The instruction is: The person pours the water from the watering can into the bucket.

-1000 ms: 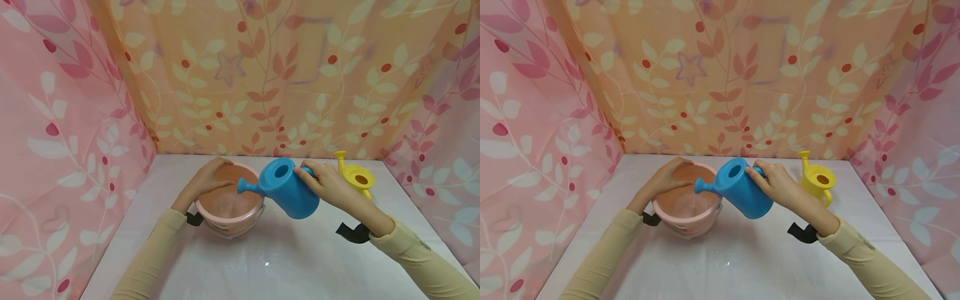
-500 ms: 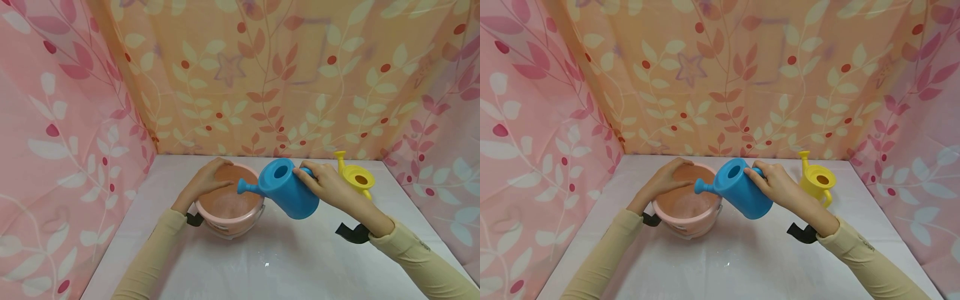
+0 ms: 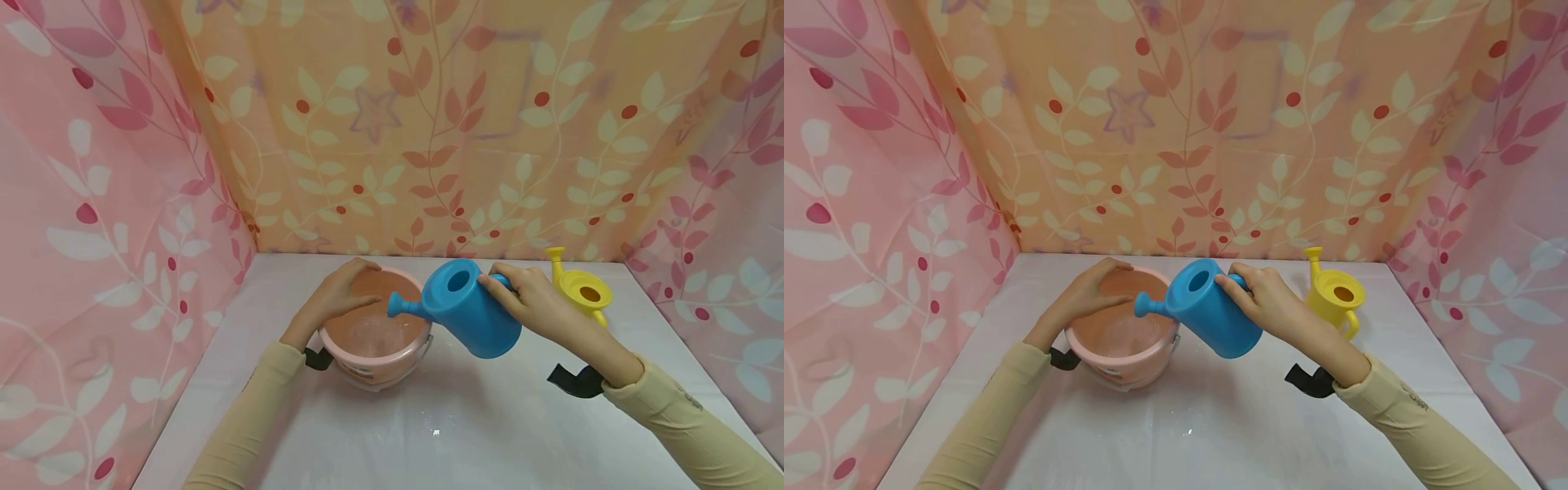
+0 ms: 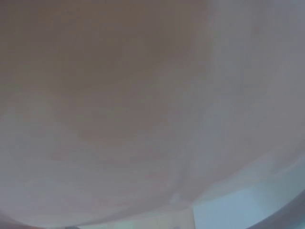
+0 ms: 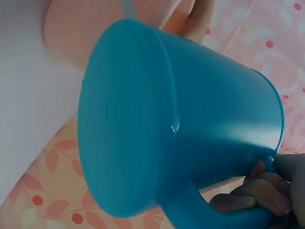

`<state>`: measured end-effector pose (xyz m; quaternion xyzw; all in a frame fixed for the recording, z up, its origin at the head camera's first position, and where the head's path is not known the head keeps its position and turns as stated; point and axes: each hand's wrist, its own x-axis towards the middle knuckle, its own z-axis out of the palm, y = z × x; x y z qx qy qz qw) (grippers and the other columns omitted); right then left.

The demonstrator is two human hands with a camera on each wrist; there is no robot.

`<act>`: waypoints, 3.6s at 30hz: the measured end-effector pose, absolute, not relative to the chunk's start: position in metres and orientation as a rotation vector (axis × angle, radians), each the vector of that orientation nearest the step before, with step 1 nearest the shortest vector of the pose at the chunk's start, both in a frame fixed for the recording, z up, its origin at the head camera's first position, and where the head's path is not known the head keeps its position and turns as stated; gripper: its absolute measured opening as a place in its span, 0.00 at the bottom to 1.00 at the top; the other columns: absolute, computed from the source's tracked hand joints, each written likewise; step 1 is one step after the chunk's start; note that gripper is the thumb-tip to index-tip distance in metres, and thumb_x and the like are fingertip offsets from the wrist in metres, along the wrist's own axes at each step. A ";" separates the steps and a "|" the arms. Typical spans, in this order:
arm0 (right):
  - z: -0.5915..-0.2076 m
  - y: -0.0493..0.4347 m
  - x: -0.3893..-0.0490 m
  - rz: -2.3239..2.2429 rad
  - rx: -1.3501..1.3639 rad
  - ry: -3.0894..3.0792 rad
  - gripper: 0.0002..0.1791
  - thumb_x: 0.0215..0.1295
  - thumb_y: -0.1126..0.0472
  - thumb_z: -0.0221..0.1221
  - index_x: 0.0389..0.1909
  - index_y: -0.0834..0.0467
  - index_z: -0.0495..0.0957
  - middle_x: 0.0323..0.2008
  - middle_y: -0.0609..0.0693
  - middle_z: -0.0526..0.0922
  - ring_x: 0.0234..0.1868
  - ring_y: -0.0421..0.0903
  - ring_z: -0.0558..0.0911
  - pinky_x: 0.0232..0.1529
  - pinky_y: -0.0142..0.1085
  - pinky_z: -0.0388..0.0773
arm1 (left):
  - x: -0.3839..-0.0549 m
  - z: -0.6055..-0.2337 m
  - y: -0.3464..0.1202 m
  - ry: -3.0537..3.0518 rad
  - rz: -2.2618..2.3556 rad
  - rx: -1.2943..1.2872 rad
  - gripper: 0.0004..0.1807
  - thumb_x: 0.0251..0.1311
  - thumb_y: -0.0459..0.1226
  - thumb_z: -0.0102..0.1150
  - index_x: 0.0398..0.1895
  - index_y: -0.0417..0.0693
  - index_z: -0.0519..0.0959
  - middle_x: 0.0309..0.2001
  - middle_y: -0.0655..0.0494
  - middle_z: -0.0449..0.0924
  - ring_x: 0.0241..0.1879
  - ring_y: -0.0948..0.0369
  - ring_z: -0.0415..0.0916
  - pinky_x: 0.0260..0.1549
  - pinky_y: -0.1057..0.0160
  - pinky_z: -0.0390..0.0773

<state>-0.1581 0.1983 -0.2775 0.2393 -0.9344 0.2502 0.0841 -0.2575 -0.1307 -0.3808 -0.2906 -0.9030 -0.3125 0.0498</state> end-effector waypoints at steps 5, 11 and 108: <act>-0.278 0.198 -0.158 0.744 0.715 -2.791 0.14 0.68 0.52 0.51 0.29 0.57 0.72 0.23 0.48 0.78 0.29 0.46 0.80 0.37 0.52 0.81 | -0.257 -0.380 -0.131 -2.755 -0.949 -0.885 0.32 0.49 0.51 0.67 0.57 0.51 0.71 0.55 0.57 0.72 0.59 0.56 0.67 0.58 0.52 0.68; -0.278 0.199 -0.159 0.740 0.713 -2.791 0.14 0.68 0.52 0.51 0.29 0.57 0.72 0.24 0.48 0.79 0.29 0.46 0.81 0.37 0.52 0.80 | -0.257 -0.380 -0.131 -2.756 -0.948 -0.881 0.31 0.49 0.50 0.67 0.57 0.52 0.71 0.55 0.58 0.72 0.58 0.56 0.67 0.58 0.51 0.68; -0.278 0.194 -0.158 0.749 0.714 -2.786 0.14 0.68 0.51 0.51 0.31 0.58 0.73 0.28 0.52 0.82 0.31 0.49 0.83 0.37 0.52 0.80 | -0.255 -0.381 -0.131 -2.761 -0.936 -0.864 0.30 0.50 0.53 0.65 0.56 0.53 0.72 0.54 0.59 0.72 0.58 0.57 0.68 0.58 0.52 0.68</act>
